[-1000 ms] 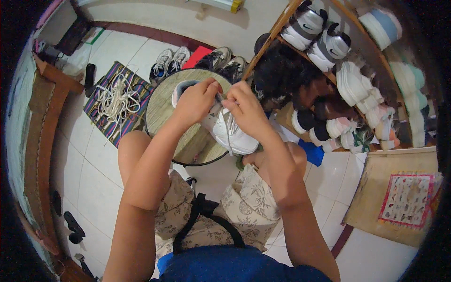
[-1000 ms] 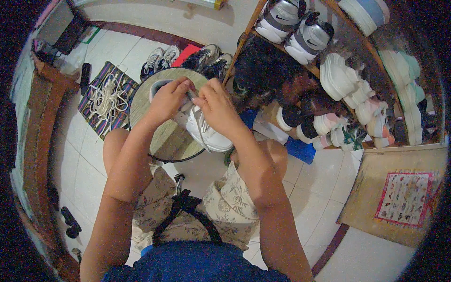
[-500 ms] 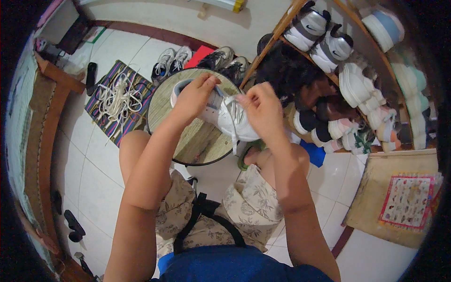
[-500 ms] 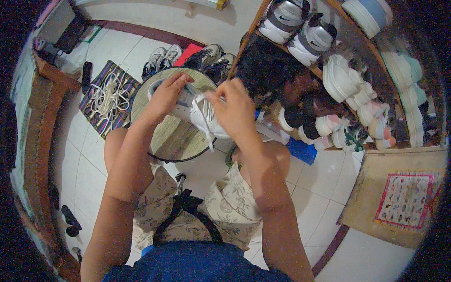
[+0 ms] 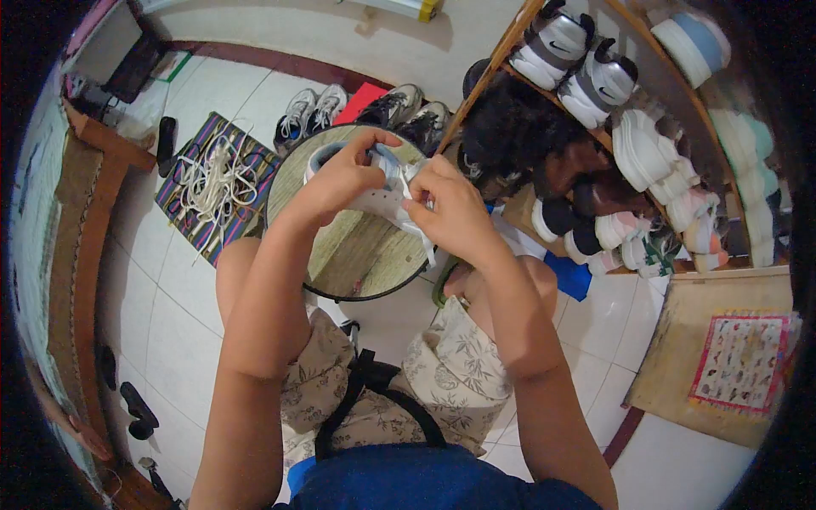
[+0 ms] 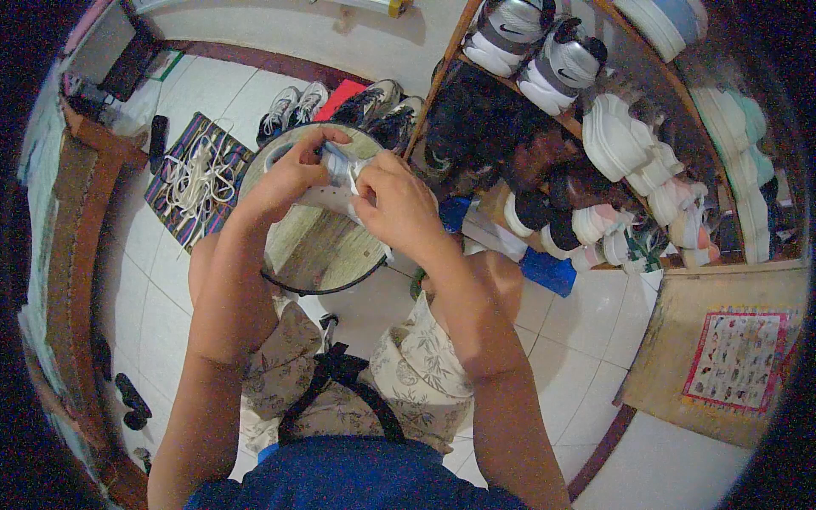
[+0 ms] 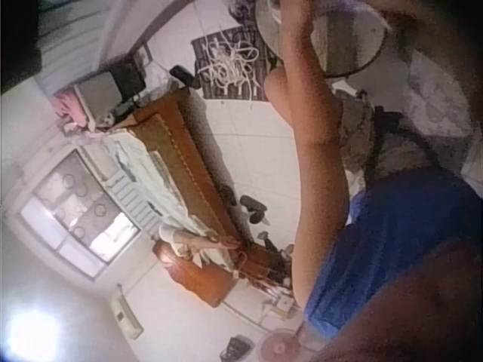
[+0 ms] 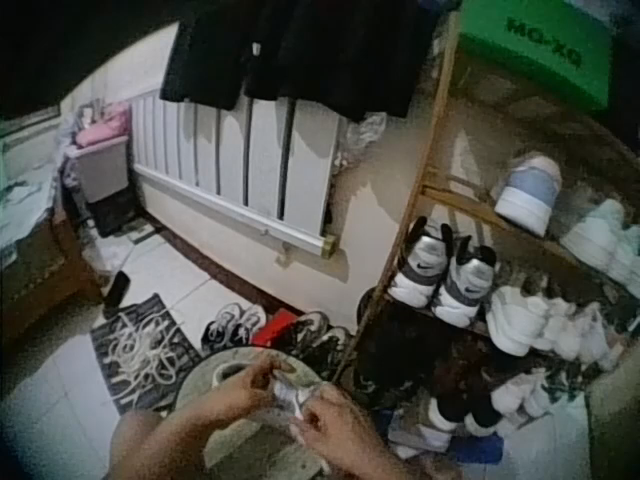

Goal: The person unlaces a white shoe while sitting, removes a pair of laces from a small table, and then begins relacing a different white shoe taken from a shelf.

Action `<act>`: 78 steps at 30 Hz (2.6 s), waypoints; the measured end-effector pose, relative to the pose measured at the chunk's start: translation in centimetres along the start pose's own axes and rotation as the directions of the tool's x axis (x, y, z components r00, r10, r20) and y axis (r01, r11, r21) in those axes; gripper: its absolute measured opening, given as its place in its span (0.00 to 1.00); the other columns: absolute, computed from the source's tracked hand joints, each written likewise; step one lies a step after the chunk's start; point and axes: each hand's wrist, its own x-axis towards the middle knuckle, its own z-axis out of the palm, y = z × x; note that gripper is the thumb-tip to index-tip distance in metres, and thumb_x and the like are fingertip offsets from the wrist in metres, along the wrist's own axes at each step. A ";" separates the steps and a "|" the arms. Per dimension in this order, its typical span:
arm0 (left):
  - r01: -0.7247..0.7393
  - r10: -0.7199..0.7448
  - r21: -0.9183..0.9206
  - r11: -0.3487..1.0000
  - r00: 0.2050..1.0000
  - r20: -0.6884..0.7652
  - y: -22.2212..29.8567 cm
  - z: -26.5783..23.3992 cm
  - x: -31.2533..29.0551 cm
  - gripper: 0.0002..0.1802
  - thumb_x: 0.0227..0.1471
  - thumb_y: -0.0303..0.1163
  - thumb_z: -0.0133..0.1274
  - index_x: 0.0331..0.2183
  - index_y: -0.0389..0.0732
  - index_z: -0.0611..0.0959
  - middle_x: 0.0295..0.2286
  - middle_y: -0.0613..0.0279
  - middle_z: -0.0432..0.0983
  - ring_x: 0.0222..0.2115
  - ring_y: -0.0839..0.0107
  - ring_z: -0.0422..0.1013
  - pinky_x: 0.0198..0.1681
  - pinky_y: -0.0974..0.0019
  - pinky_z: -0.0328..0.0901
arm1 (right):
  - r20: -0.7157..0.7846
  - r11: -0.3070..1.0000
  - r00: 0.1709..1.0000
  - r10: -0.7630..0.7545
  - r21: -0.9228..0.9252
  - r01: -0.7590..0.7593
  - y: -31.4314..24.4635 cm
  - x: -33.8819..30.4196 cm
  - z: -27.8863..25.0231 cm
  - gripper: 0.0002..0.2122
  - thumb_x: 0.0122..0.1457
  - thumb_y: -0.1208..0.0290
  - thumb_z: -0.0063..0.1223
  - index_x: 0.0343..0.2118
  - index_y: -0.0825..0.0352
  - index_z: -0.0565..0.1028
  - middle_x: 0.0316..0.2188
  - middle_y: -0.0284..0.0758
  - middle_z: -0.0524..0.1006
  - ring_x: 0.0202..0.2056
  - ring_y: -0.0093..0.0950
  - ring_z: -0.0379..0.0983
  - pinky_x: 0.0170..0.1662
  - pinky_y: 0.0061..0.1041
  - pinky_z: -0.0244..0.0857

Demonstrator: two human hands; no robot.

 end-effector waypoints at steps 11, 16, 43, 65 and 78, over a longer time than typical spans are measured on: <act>-0.046 0.134 0.531 0.846 0.983 -0.128 0.0 2.2 -0.1 0.24 0.40 0.34 0.63 0.41 0.46 0.74 0.24 0.64 0.71 0.27 0.73 0.68 0.31 0.67 0.62 | -0.370 0.148 0.840 0.396 0.929 0.339 5.0 1.7 -7.1 0.19 0.59 0.66 0.45 0.52 0.67 0.66 0.53 0.38 0.67 0.54 0.30 0.62 0.52 0.30 0.59; -0.010 0.168 0.579 0.815 0.961 -0.219 0.2 2.5 0.6 0.18 0.41 0.40 0.61 0.35 0.46 0.77 0.20 0.61 0.73 0.24 0.68 0.71 0.29 0.63 0.63 | -0.283 0.539 0.850 0.444 0.842 -0.001 5.1 1.0 -4.8 0.05 0.55 0.71 0.53 0.32 0.66 0.75 0.23 0.26 0.72 0.22 0.14 0.62 0.25 0.14 0.57; -0.078 0.111 0.138 0.987 0.962 -0.248 -1.2 2.0 1.5 0.11 0.57 0.35 0.46 0.42 0.46 0.73 0.25 0.65 0.69 0.27 0.76 0.63 0.31 0.70 0.60 | 0.003 0.876 0.902 0.431 0.240 -0.419 1.0 1.6 2.2 0.07 0.52 0.71 0.56 0.24 0.70 0.76 0.15 0.29 0.73 0.15 0.16 0.65 0.17 0.19 0.56; -0.098 0.084 -0.050 0.994 0.971 -0.224 -0.5 1.9 1.2 0.09 0.56 0.34 0.48 0.39 0.42 0.74 0.27 0.68 0.69 0.28 0.77 0.61 0.32 0.72 0.58 | 0.628 -0.408 0.769 0.117 0.737 -0.540 3.9 1.3 -0.2 0.11 0.55 0.72 0.48 0.17 0.60 0.63 0.08 0.19 0.58 0.07 0.13 0.50 0.14 0.16 0.45; -0.119 0.199 0.247 0.962 0.921 -0.333 -1.9 1.1 2.1 0.12 0.57 0.39 0.47 0.40 0.43 0.73 0.23 0.61 0.69 0.24 0.71 0.64 0.29 0.66 0.60 | -0.175 0.996 0.981 -0.078 -0.059 0.069 0.2 -0.1 0.8 0.10 0.53 0.67 0.54 0.38 0.60 0.71 0.21 0.34 0.73 0.21 0.30 0.72 0.24 0.31 0.65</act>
